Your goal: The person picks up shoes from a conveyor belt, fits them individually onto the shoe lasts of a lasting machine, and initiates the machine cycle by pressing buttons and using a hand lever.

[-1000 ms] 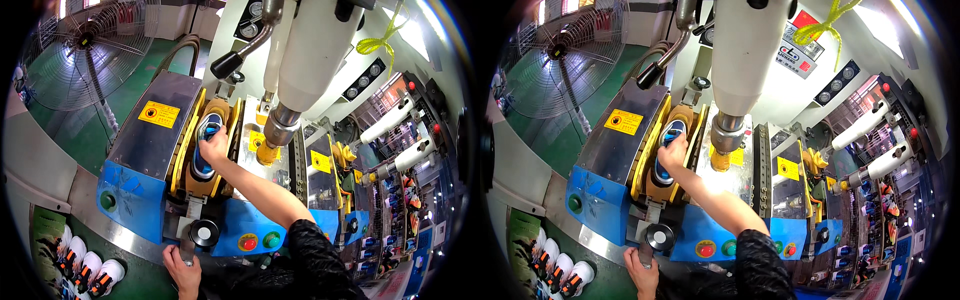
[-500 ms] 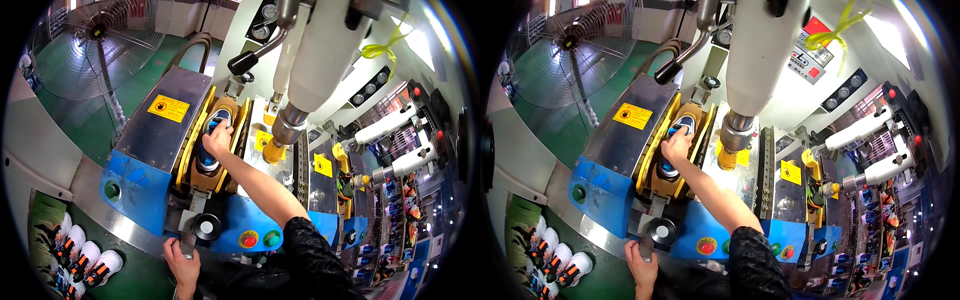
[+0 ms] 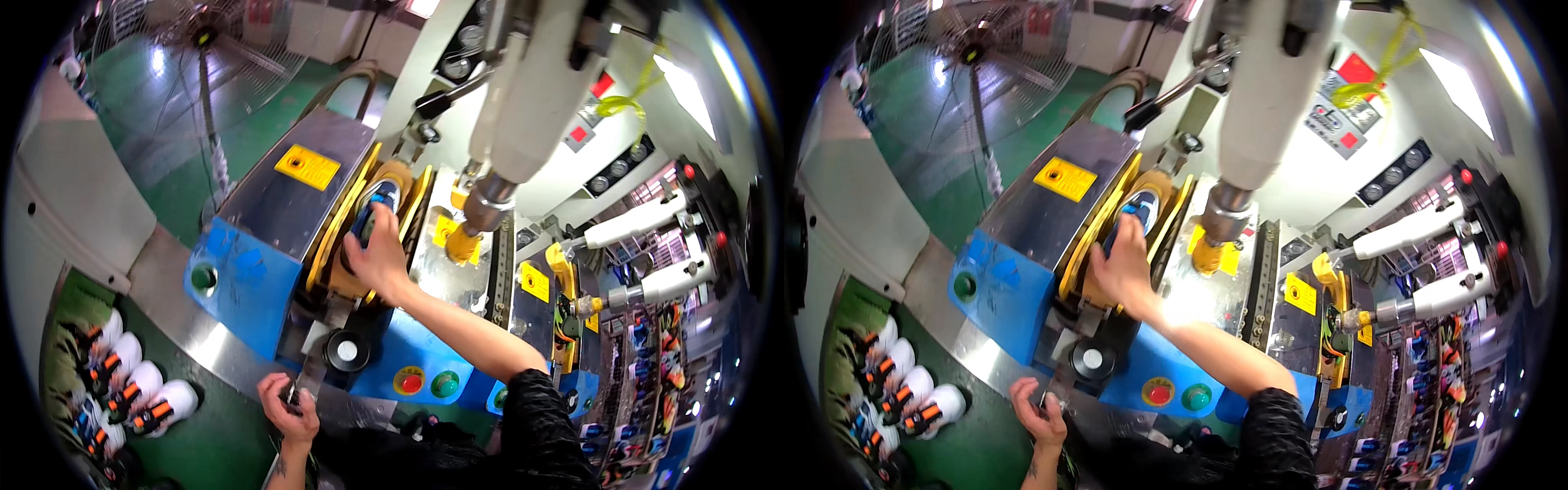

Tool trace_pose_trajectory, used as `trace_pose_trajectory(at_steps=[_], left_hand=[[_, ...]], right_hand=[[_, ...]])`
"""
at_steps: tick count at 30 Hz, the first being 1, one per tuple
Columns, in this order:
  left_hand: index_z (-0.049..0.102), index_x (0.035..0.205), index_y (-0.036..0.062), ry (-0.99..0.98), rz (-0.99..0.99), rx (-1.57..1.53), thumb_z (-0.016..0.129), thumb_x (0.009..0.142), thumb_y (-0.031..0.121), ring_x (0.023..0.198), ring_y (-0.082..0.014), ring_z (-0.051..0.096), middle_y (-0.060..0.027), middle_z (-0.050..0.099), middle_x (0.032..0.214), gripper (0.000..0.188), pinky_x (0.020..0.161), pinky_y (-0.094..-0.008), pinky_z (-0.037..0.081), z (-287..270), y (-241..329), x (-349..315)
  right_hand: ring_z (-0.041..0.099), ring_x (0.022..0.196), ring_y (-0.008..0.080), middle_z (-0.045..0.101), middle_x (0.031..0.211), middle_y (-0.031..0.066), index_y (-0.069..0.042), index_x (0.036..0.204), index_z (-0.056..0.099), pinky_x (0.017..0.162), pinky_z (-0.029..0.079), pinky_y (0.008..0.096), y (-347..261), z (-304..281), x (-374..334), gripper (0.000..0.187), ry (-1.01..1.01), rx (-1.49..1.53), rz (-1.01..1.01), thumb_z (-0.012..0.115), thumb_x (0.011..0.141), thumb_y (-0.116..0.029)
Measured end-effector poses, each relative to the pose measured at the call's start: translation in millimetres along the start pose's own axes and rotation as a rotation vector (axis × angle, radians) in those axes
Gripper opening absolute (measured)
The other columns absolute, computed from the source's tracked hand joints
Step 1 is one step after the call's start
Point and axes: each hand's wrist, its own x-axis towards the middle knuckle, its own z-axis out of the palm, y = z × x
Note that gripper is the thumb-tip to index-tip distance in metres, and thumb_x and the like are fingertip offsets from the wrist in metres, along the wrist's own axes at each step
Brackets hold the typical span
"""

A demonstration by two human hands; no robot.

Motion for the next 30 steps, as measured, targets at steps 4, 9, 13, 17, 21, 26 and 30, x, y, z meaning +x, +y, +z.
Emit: trace_pose_trajectory(at_steps=[4,9,13,17,21,26,30], left_hand=[[0.048,0.11,-0.0055,0.165,-0.043,-0.133,0.053,0.08,0.021,0.103,-0.0288,0.046,-0.0187,0.046,0.114,0.04,0.094,-0.04,0.036,18.0,-16.4,2.7],[0.044,0.119,-0.0057,0.157,-0.06,-0.204,0.054,0.08,0.031,0.108,-0.0264,0.043,-0.0173,0.041,0.122,0.054,0.095,-0.0391,0.035,35.7,-19.7,-1.5],[0.043,0.124,-0.0049,0.164,-0.085,-0.203,0.055,0.083,0.033,0.11,-0.027,0.043,-0.0174,0.042,0.122,0.057,0.094,-0.0398,0.035,48.1,-22.6,6.2],[0.043,0.118,-0.0067,0.177,0.037,-0.081,0.053,0.081,0.023,0.107,-0.0299,0.042,-0.0186,0.042,0.119,0.049,0.098,-0.0429,0.033,23.1,-19.0,-1.0],[0.044,0.12,-0.005,0.2,0.221,-0.042,0.052,0.085,0.017,0.116,-0.0317,0.04,-0.0188,0.043,0.122,0.042,0.103,-0.0451,0.031,5.5,9.0,40.6],[0.043,0.123,-0.0054,-0.009,0.353,-0.216,0.059,0.083,0.005,0.107,-0.0304,0.046,-0.0177,0.047,0.117,0.045,0.099,-0.0417,0.036,39.6,80.3,164.4],[0.037,0.138,-0.0059,-0.078,0.386,-0.451,0.064,0.085,0.01,0.125,-0.0302,0.046,-0.0198,0.046,0.136,0.061,0.107,-0.0396,0.034,89.4,161.9,262.6]], right_hand=[[0.057,0.101,0.0351,0.056,0.112,0.0196,0.002,0.127,0.048,0.088,0.048,0.0422,-72.1,1.6,-55.1,0.053,-0.44,0.222,-0.509,0.069,0.084,-0.021],[0.058,0.096,0.0318,0.057,0.104,0.0147,0.0,0.121,0.052,0.084,0.049,0.0405,-64.5,31.9,-77.6,0.047,-0.676,0.089,-0.612,0.065,0.087,-0.03],[0.058,0.095,0.0321,0.057,0.101,0.0136,-0.001,0.118,0.054,0.084,0.049,0.0413,-57.1,33.6,-80.0,0.04,-0.592,0.182,-0.559,0.064,0.087,-0.023],[0.058,0.091,0.0322,0.058,0.1,0.0139,-0.001,0.114,0.057,0.08,0.05,0.0402,-56.2,9.6,-84.0,0.035,-0.415,0.339,-0.561,0.069,0.083,-0.01],[0.062,0.089,0.0302,0.062,0.098,0.0146,0.001,0.104,0.062,0.076,0.052,0.0371,-66.3,-52.3,-105.2,0.027,-0.222,0.421,-0.562,0.07,0.079,0.001],[0.065,0.081,0.023,0.066,0.093,0.0126,0.001,0.098,0.066,0.07,0.053,0.0318,-76.3,-166.5,-71.4,0.021,0.035,0.207,-0.544,0.069,0.078,0.006],[0.062,0.081,0.0141,0.065,0.097,0.0105,0.002,0.113,0.059,0.073,0.051,0.027,-82.8,-258.5,-16.3,0.024,0.444,0.099,-0.487,0.061,0.089,0.001]])
